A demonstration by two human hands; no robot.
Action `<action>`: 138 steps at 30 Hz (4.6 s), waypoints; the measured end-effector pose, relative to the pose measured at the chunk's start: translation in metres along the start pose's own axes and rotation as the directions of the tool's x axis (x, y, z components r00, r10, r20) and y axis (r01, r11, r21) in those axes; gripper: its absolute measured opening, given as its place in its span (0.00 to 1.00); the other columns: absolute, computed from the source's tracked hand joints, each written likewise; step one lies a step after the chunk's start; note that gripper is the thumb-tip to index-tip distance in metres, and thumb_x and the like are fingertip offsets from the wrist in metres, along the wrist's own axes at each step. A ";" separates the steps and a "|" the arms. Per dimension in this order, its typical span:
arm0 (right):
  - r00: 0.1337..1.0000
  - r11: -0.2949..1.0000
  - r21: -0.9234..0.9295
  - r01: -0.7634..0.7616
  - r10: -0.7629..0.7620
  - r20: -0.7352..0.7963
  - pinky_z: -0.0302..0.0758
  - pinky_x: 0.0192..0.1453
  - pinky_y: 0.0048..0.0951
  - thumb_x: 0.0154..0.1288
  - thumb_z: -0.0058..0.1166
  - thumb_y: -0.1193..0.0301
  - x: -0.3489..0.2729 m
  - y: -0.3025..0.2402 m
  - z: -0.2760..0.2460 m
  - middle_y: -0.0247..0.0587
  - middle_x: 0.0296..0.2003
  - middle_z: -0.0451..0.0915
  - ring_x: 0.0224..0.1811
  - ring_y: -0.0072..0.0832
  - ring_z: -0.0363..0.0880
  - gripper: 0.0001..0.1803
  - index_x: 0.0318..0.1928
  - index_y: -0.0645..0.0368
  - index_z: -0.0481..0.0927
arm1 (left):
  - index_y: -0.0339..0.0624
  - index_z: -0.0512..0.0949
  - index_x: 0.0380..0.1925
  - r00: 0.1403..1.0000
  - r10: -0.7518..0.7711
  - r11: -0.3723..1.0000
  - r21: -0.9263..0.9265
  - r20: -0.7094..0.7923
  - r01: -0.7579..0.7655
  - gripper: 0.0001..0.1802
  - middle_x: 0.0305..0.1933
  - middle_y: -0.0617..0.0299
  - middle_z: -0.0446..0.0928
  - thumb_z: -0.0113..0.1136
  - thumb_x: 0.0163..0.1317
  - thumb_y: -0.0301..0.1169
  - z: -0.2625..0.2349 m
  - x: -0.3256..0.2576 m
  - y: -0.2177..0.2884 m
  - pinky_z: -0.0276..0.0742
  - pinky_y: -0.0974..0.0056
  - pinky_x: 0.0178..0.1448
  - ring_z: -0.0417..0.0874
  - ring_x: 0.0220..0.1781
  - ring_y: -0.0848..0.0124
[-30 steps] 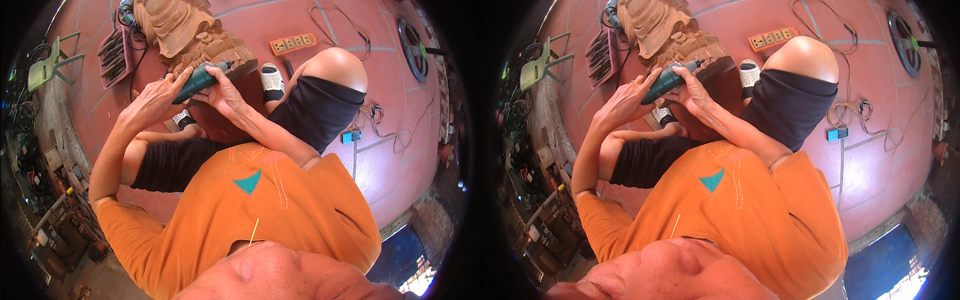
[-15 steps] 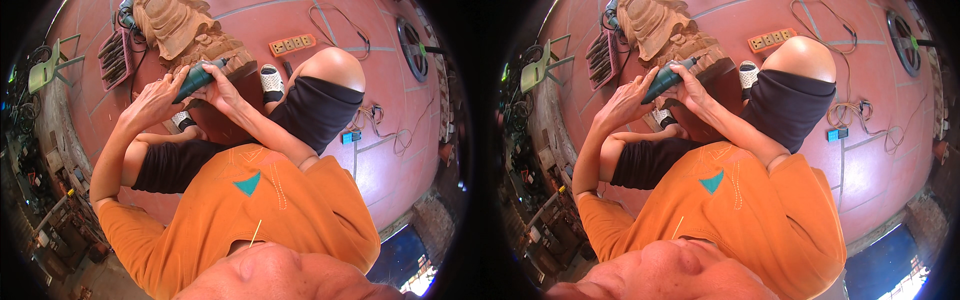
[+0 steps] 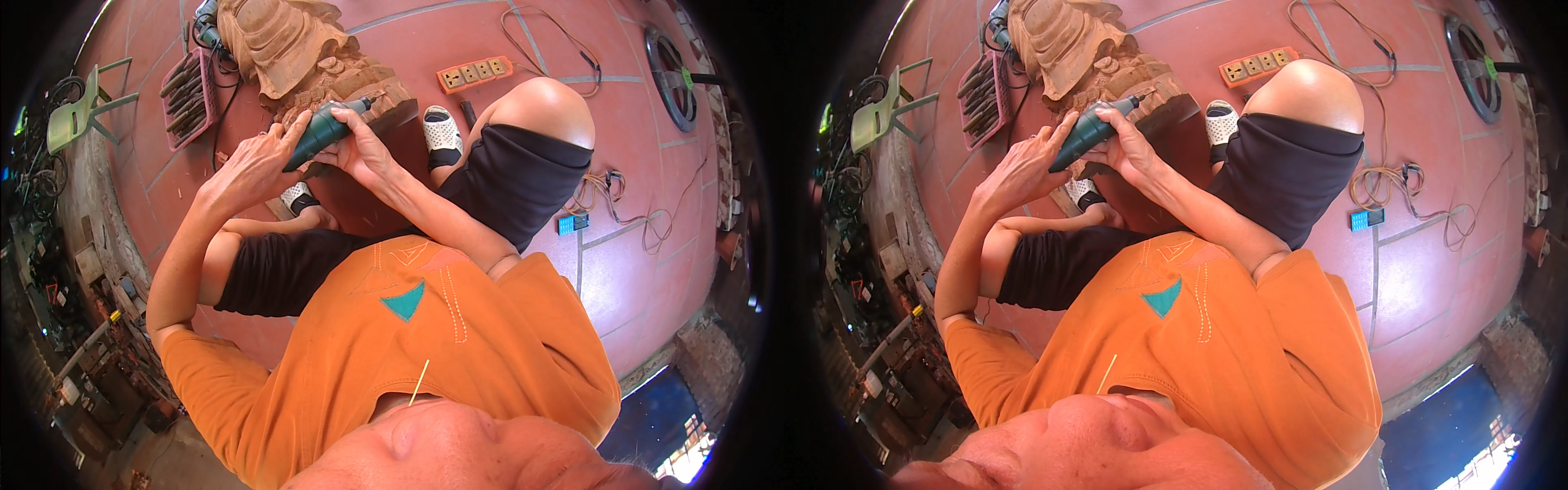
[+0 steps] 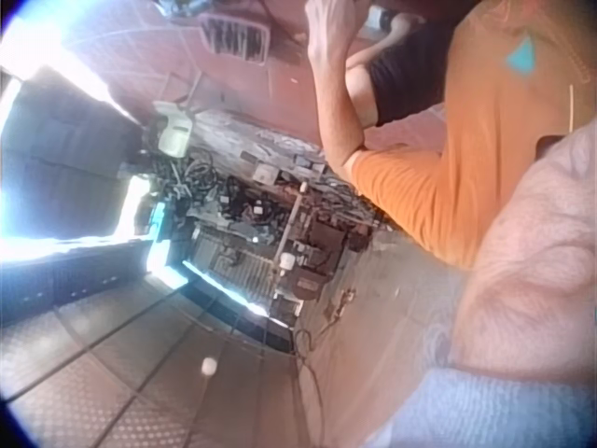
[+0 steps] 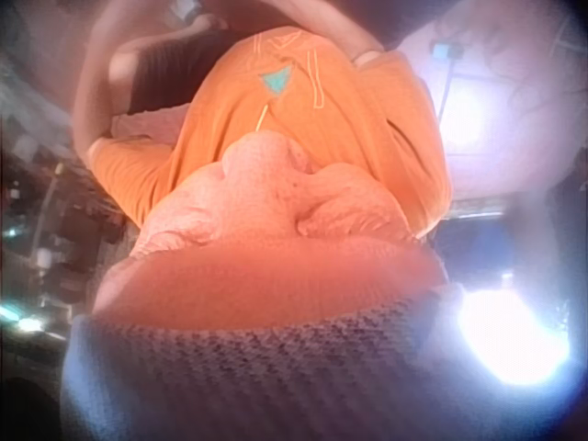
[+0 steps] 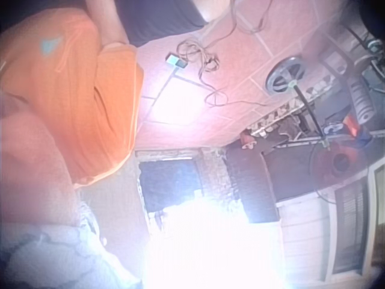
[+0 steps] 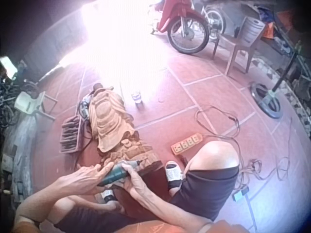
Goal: The person uses a handheld rotary carving tool to shape a wooden sculpture of a seated figure. They hold the tool with both hands and work on the base and lower sections of the sculpture while sitting on the floor.
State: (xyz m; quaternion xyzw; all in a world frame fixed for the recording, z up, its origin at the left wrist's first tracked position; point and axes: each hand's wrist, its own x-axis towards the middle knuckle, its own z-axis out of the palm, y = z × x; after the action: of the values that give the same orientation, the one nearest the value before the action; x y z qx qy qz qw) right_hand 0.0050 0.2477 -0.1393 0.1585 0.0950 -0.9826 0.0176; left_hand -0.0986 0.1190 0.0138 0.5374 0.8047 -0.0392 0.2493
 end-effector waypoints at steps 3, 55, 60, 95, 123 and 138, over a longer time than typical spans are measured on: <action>1.000 1.000 -0.006 0.001 -0.001 -0.002 0.83 0.57 0.45 0.69 0.58 0.57 -0.002 0.000 -0.001 0.35 0.47 0.84 0.50 0.33 0.87 0.18 0.54 0.49 0.75 | 0.37 0.55 0.76 1.000 0.005 1.000 -0.002 -0.019 -0.005 0.46 0.45 0.34 0.77 0.68 0.62 0.37 0.005 -0.001 -0.002 0.81 0.45 0.46 0.84 0.42 0.39; 1.000 1.000 0.008 -0.006 0.007 -0.026 0.84 0.57 0.49 0.70 0.58 0.59 0.000 -0.004 0.004 0.36 0.47 0.84 0.50 0.35 0.87 0.17 0.54 0.51 0.75 | 0.42 0.54 0.77 0.999 -0.037 0.999 -0.018 0.030 0.038 0.49 0.45 0.39 0.76 0.68 0.58 0.33 0.000 0.002 -0.005 0.77 0.46 0.47 0.83 0.43 0.42; 0.999 1.000 0.013 -0.013 0.013 -0.052 0.82 0.58 0.50 0.69 0.58 0.59 -0.005 -0.002 0.003 0.36 0.48 0.83 0.50 0.34 0.86 0.17 0.54 0.50 0.75 | 0.42 0.54 0.77 0.999 -0.020 1.000 -0.014 0.025 0.021 0.47 0.45 0.39 0.76 0.67 0.61 0.36 0.002 0.000 -0.004 0.78 0.46 0.46 0.84 0.42 0.42; 0.995 0.995 0.018 -0.097 0.097 -0.026 0.78 0.65 0.54 0.70 0.58 0.59 -0.006 0.005 0.009 0.37 0.52 0.82 0.57 0.36 0.83 0.20 0.59 0.49 0.72 | 0.46 0.52 0.78 0.999 -0.031 0.999 -0.038 0.041 0.032 0.51 0.45 0.43 0.76 0.70 0.57 0.33 0.003 -0.015 -0.011 0.78 0.47 0.47 0.83 0.44 0.45; 0.966 0.966 0.011 -0.258 0.258 0.024 0.76 0.65 0.58 0.68 0.62 0.57 0.011 0.040 0.028 0.37 0.53 0.80 0.59 0.39 0.81 0.22 0.57 0.49 0.73 | 0.51 0.59 0.74 0.980 -0.199 0.964 -0.174 0.029 0.201 0.49 0.50 0.45 0.77 0.69 0.51 0.25 0.007 -0.060 -0.030 0.77 0.46 0.53 0.81 0.50 0.44; 0.976 0.978 0.041 -0.204 0.201 0.083 0.81 0.61 0.54 0.71 0.60 0.52 0.042 0.041 0.026 0.38 0.51 0.83 0.51 0.38 0.87 0.22 0.57 0.47 0.71 | 0.50 0.63 0.72 0.976 -0.134 0.990 0.028 -0.172 0.141 0.43 0.43 0.45 0.78 0.69 0.55 0.30 0.004 -0.057 -0.029 0.80 0.49 0.46 0.83 0.44 0.47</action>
State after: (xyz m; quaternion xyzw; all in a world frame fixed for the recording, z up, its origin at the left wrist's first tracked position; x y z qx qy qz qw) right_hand -0.0404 0.2026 -0.1359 0.1292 0.0532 -0.9832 0.1174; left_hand -0.1060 0.0567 0.0293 0.4868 0.8573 -0.0267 0.1655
